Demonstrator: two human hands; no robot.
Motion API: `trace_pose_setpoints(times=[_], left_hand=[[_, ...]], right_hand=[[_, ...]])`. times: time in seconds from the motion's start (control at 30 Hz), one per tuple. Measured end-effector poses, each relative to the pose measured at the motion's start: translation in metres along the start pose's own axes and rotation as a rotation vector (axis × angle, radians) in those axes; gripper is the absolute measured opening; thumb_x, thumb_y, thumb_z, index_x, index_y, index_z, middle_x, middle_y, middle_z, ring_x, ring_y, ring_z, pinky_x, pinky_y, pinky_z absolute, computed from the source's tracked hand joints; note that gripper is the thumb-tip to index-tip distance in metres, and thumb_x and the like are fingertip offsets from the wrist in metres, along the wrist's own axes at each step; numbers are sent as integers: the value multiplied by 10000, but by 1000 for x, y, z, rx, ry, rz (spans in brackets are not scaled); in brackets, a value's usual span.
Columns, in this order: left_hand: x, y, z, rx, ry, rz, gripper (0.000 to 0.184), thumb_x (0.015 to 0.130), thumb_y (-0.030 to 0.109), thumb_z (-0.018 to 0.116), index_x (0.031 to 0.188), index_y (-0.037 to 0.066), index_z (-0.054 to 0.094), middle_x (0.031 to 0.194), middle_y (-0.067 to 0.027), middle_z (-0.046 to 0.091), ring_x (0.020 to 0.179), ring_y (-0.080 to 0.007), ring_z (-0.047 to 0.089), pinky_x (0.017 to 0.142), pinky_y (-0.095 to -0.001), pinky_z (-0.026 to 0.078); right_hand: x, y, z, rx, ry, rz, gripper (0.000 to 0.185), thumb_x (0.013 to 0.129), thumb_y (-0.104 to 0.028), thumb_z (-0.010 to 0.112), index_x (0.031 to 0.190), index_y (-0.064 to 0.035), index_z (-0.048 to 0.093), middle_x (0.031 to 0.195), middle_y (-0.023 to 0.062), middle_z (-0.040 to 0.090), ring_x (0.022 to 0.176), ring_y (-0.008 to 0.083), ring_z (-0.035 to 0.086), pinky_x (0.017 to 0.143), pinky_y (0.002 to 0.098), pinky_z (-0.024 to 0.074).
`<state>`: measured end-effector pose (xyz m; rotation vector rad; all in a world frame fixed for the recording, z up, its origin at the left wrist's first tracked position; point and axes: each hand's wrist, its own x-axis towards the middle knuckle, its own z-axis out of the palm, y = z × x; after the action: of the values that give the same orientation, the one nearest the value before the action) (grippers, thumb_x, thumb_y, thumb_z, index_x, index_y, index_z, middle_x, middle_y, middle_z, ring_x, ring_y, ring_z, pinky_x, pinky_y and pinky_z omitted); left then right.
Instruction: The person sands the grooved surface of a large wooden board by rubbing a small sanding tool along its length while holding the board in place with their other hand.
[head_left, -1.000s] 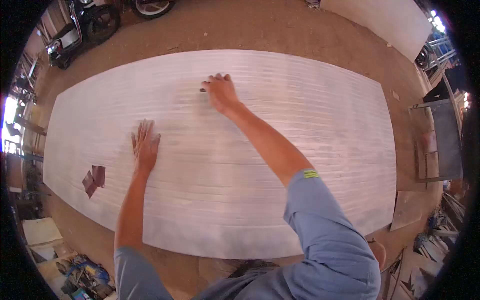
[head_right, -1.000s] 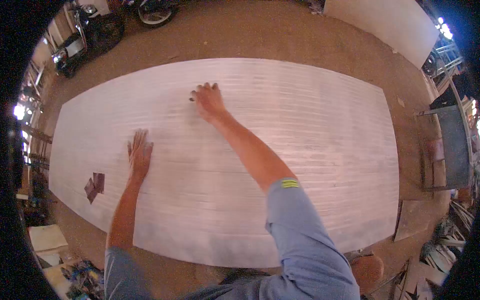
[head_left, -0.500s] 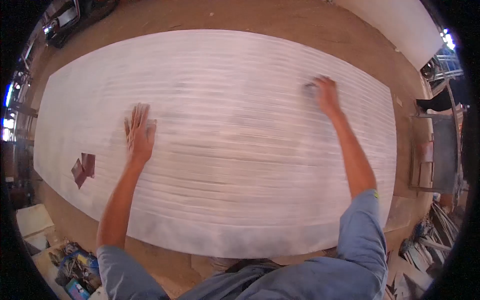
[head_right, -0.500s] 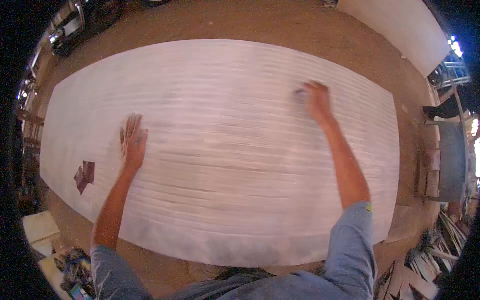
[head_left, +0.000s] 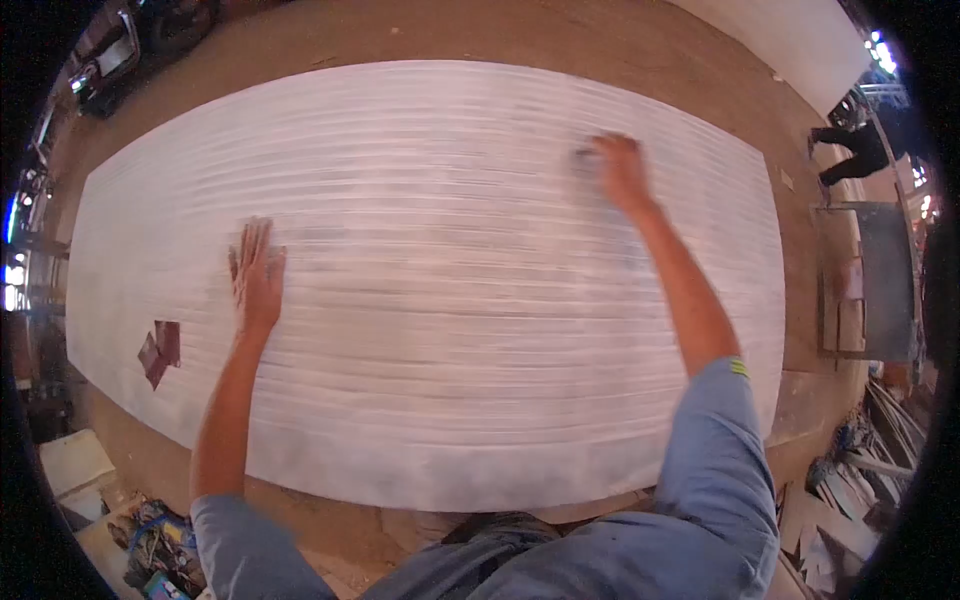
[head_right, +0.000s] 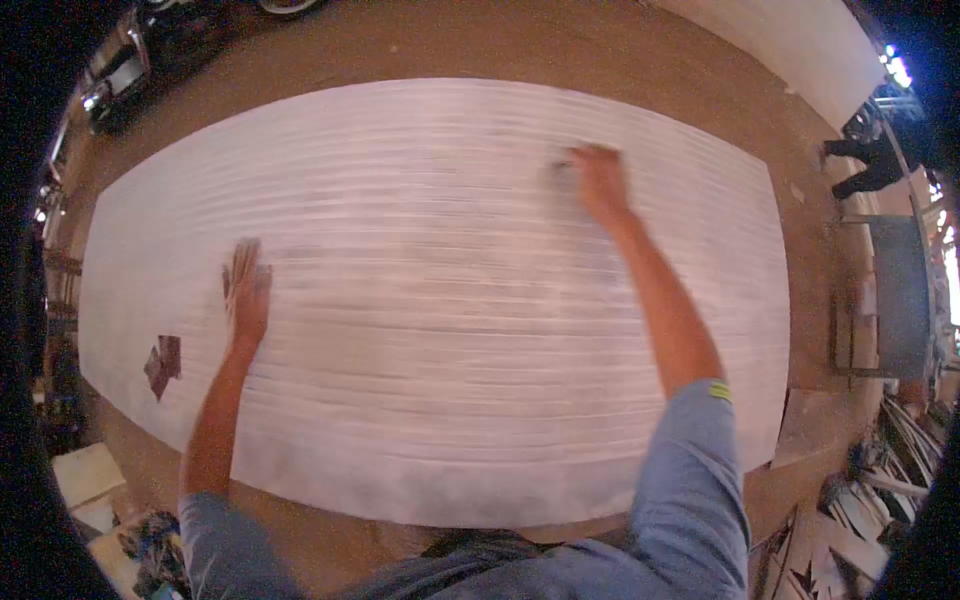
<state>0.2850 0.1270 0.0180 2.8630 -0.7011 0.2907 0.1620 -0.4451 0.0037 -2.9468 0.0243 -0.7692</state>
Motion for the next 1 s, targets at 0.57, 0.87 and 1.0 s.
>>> trace_pose_setpoints(times=[0.57, 0.87, 1.0], left_hand=[[2, 4, -2, -33, -17, 9, 479, 1002, 257, 450, 1460, 129, 388, 1512, -98, 365, 1431, -258, 269, 1175, -451, 132], [3, 6, 1, -10, -37, -21, 479, 1000, 233, 448, 1461, 122, 382, 1517, -98, 356, 1436, -257, 257, 1175, -460, 128], [4, 7, -1, -6, -22, -2, 478, 997, 232, 448, 1457, 120, 388, 1521, -98, 349, 1438, -253, 251, 1177, -459, 124]], right_hand=[[69, -106, 34, 209, -208, -20, 197, 860, -104, 518, 981, -96, 673, 1024, 113, 654, 1064, 300, 577, 935, 491, 402], [-102, 187, -90, -351, -198, 485, 374, 808, -44, 572, 1174, -98, 627, 1191, 135, 628, 1150, 309, 547, 1002, 457, 376], [-29, 91, 2, -150, 13, 99, 382, 772, -25, 562, 1148, -53, 626, 1215, 168, 613, 1200, 320, 527, 1016, 460, 374]])
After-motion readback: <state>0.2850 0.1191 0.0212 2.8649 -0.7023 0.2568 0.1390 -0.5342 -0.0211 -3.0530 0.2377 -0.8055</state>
